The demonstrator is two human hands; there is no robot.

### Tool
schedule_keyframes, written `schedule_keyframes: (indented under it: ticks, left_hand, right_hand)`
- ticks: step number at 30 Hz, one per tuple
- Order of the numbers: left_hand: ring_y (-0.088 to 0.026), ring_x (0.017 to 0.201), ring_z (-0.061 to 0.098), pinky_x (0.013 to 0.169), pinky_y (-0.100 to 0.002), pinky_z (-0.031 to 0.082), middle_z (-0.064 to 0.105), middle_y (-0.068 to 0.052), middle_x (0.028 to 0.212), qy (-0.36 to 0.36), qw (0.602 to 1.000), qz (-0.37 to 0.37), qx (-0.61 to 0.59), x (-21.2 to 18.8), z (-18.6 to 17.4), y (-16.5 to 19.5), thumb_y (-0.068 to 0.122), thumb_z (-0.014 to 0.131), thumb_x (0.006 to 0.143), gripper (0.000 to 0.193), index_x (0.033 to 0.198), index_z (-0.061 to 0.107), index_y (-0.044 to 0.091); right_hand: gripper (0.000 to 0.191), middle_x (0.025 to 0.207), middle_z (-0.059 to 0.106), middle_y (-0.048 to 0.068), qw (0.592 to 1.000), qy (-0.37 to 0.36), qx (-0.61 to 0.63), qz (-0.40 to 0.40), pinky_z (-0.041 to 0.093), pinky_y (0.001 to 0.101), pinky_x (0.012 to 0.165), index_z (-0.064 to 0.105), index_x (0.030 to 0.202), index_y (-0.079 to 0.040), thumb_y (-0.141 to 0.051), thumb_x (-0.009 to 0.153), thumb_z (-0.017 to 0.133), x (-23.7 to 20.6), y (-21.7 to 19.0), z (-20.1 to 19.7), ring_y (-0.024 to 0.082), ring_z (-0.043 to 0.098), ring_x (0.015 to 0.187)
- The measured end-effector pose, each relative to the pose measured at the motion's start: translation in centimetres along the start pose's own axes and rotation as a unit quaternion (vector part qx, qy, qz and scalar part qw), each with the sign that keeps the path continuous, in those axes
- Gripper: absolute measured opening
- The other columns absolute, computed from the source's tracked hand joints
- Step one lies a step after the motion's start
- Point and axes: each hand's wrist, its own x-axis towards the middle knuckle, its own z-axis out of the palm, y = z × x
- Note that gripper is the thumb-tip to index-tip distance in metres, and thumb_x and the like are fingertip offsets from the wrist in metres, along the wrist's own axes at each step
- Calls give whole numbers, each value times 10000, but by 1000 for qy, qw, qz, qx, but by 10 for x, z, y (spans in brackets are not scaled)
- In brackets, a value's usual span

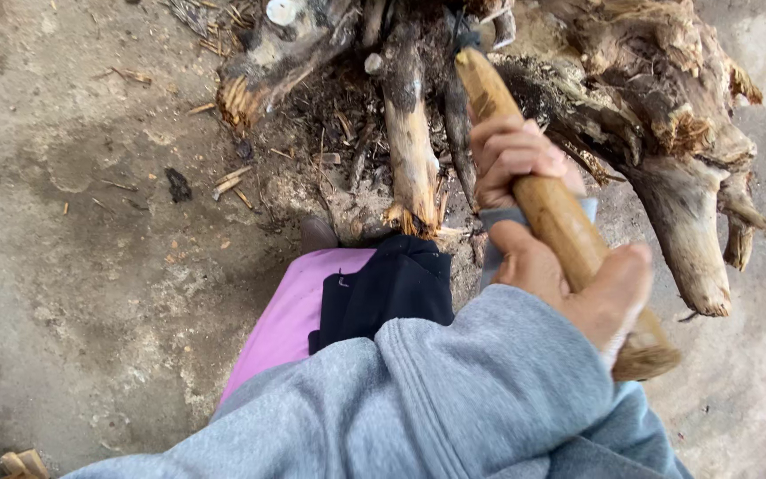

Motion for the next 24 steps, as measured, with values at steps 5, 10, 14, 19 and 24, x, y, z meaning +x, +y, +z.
schedule_keyframes:
  ticks: [5,10,14,19,24]
  left_hand:
    - [-323,1018,709,801,-393,635,586,-280,1163,-5,1000,7,-10,6,8,-19,478,677,840,799,1290,319,-77]
    - [-335,1023,711,804,-397,640,583,-288,1172,-32,995,-30,-89,32,0,-5,469,687,840,813,1300,298,-77]
    - [-344,1028,711,806,-401,645,580,-295,1180,-53,986,-59,-150,52,-19,13,461,696,840,825,1309,282,-78]
    - [-355,1034,713,808,-405,650,576,-303,1190,-61,986,-50,-145,67,-7,10,452,706,840,842,1319,261,-79]
    - [-367,1039,714,811,-409,655,573,-312,1199,-35,994,-9,-103,39,4,-7,442,716,841,859,1330,241,-80]
  right_hand:
    - [276,936,484,110,998,-45,-34,-21,533,315,612,424,1178,44,-5,930,533,-20,12,8,190,547,684]
    - [377,993,467,112,995,-76,-47,-45,538,300,678,396,1232,64,-5,890,538,-8,15,1,190,540,749]
    - [459,1039,453,114,991,-97,-73,-49,542,289,731,374,1276,81,-5,858,542,2,33,-4,189,533,801]
    - [566,1068,446,117,986,-148,-4,-76,543,289,789,372,1274,78,-55,771,594,-1,74,2,191,535,859]
    - [592,1040,460,119,984,-149,23,-98,542,309,788,396,1225,59,-102,714,648,-23,94,12,194,545,861]
